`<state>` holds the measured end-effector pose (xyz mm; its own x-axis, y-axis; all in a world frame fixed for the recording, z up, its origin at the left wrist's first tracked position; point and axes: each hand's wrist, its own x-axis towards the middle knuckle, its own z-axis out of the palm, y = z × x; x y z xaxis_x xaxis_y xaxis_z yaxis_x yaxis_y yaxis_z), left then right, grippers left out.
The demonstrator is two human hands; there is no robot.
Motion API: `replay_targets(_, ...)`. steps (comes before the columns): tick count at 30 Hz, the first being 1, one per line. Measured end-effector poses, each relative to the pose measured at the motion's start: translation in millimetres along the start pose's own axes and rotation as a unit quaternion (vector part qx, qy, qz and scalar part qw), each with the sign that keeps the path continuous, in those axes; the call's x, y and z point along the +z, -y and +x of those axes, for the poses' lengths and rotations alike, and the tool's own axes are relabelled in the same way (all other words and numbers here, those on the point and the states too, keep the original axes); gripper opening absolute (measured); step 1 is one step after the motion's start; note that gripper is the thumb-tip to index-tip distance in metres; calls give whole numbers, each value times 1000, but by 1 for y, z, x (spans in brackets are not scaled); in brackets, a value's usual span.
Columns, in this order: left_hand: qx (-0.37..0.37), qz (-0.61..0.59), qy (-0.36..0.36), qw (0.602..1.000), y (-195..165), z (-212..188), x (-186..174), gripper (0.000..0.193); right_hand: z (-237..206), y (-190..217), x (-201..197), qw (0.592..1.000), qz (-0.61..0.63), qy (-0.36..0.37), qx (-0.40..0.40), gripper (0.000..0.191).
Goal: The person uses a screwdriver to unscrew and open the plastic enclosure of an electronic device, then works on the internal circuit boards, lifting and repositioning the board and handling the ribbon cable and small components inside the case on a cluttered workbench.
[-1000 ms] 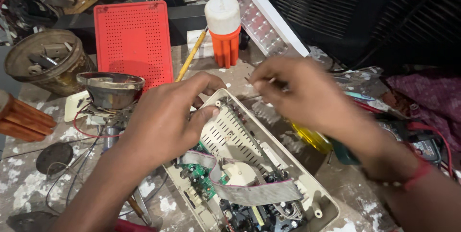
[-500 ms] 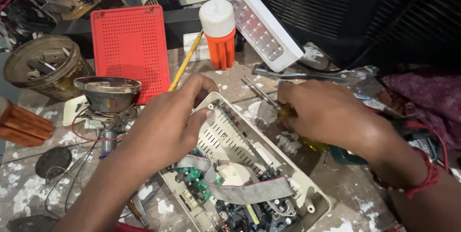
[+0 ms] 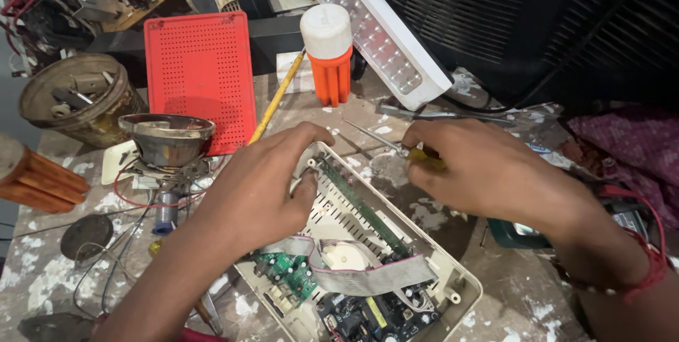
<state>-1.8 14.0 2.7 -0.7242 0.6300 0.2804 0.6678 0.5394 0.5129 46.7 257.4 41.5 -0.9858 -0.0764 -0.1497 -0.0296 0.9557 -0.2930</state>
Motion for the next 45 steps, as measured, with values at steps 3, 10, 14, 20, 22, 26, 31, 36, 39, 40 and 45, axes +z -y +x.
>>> replay_targets(3, -4, 6, 1, 1000, 2, 0, 0, 45, 1, -2, 0, 1000, 9, -16, -16, 43)
replay_targets(10, -41, 62, 59, 995, 3, 6, -2, 50, -5, 9, -9, 998, -14, 43, 36, 35)
replay_targets(14, 45, 49, 39, 997, 9, 4, -4, 54, -3, 13, -12, 996, -15, 63, 63, 36)
replay_targets(20, 65, 47, 37, 996, 17, 2, 2, 47, -1, 5, -4, 998, -19, 42, 37, 40)
replay_targets(22, 60, 49, 35, 996, 17, 2, 3, 46, 0, 0, 0, 1000, -6, 10, -12, 41)
replay_targets(26, 42, 64, 53, 996, 14, 3, 2, 45, 1, -5, 4, 1000, 6, 5, -17, 42)
replay_targets(31, 15, 154, 112, 982, 3, 7, -1, 44, 0, 0, 1, 1000, -2, 21, 6, 39)
replay_targets(36, 54, 262, 116, 957, -2, 10, -2, 49, 0, 11, -3, 998, 6, 46, 33, 37)
replay_targets(39, 89, 298, 110, 944, -1, 11, -1, 45, -2, 15, -6, 997, 6, 58, 53, 34)
replay_targets(40, 104, 307, 105, 940, -1, 10, 0, 43, -3, 16, -6, 996, 6, 62, 56, 33)
replay_targets(45, 188, 407, 66, 891, 0, 11, 4, 33, -4, 22, -8, 996, 3, 64, 59, 34)
